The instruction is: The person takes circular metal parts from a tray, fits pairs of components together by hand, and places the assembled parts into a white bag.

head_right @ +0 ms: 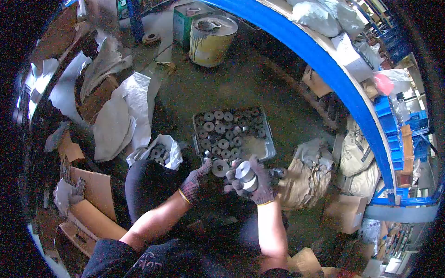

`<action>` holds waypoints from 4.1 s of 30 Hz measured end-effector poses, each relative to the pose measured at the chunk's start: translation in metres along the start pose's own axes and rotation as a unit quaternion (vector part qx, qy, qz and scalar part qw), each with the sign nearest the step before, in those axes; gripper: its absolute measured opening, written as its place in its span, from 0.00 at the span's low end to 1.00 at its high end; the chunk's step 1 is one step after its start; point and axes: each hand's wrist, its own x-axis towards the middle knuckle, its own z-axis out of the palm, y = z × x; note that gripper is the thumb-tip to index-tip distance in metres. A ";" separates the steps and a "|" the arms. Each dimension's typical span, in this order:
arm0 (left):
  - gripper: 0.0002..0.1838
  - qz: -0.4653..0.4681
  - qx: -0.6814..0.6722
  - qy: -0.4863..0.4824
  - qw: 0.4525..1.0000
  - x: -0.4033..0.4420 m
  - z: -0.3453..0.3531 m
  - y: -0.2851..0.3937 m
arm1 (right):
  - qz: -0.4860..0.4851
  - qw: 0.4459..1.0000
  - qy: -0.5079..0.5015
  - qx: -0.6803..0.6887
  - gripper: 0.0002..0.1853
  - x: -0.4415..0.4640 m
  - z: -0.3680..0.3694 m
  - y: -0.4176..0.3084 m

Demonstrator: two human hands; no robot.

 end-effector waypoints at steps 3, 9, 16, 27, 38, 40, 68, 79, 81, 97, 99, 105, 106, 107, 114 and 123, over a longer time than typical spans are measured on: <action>0.30 -0.003 0.075 -0.111 0.991 0.012 -0.025 -0.004 | 0.036 0.995 -0.030 0.087 0.32 -0.002 -0.001 -0.007; 0.46 -0.134 -0.145 0.035 0.980 -0.003 0.026 0.025 | 0.020 0.998 0.021 0.058 0.32 -0.005 -0.006 -0.009; 0.37 -0.130 -0.082 0.017 0.988 -0.007 0.013 0.016 | 0.011 0.998 0.057 0.010 0.31 -0.001 -0.007 -0.002; 0.33 0.092 0.253 -0.044 0.962 -0.011 0.027 0.025 | -0.129 0.961 0.232 -0.074 0.25 0.009 0.003 0.013; 0.34 0.107 0.294 -0.042 0.949 -0.017 0.039 0.034 | -0.120 0.968 0.204 -0.080 0.24 0.007 0.001 0.013; 0.34 0.105 0.296 -0.036 0.949 -0.017 0.039 0.033 | -0.122 0.967 0.211 -0.070 0.24 0.006 0.003 0.014; 0.20 0.063 0.302 0.055 0.949 0.007 -0.002 0.006 | -0.068 0.958 0.195 -0.197 0.21 0.002 0.010 0.014; 0.44 0.044 0.327 -0.076 0.941 -0.022 0.047 0.044 | -0.098 0.974 0.183 -0.089 0.24 -0.011 0.002 0.000; 0.47 0.060 0.311 -0.093 0.944 -0.022 0.050 0.047 | -0.102 0.975 0.179 -0.088 0.24 -0.012 -0.002 -0.001; 0.36 0.144 0.393 -0.064 0.906 -0.017 0.054 0.043 | -0.119 0.962 0.208 -0.131 0.22 -0.006 0.001 0.005; 0.40 0.175 0.438 -0.048 0.880 -0.017 0.050 0.040 | -0.120 0.965 0.194 -0.127 0.23 -0.006 0.000 0.007; 0.37 0.116 0.371 -0.048 0.920 -0.021 0.051 0.039 | -0.139 0.962 0.179 -0.150 0.24 -0.001 -0.009 0.010; 0.37 0.116 0.371 -0.048 0.920 -0.021 0.049 0.038 | -0.186 0.941 0.226 -0.172 0.24 0.002 -0.012 0.012; 0.36 0.097 0.351 -0.050 0.930 -0.021 0.047 0.037 | -0.186 0.940 0.227 -0.172 0.24 0.001 -0.012 0.012; 0.27 0.106 0.339 -0.061 0.933 -0.021 0.047 0.036 | -0.183 0.954 0.198 -0.127 0.22 0.000 -0.008 0.015; 0.17 0.190 0.401 0.028 0.896 -0.003 0.032 0.010 | -0.101 0.970 0.159 -0.155 0.21 -0.002 -0.014 0.012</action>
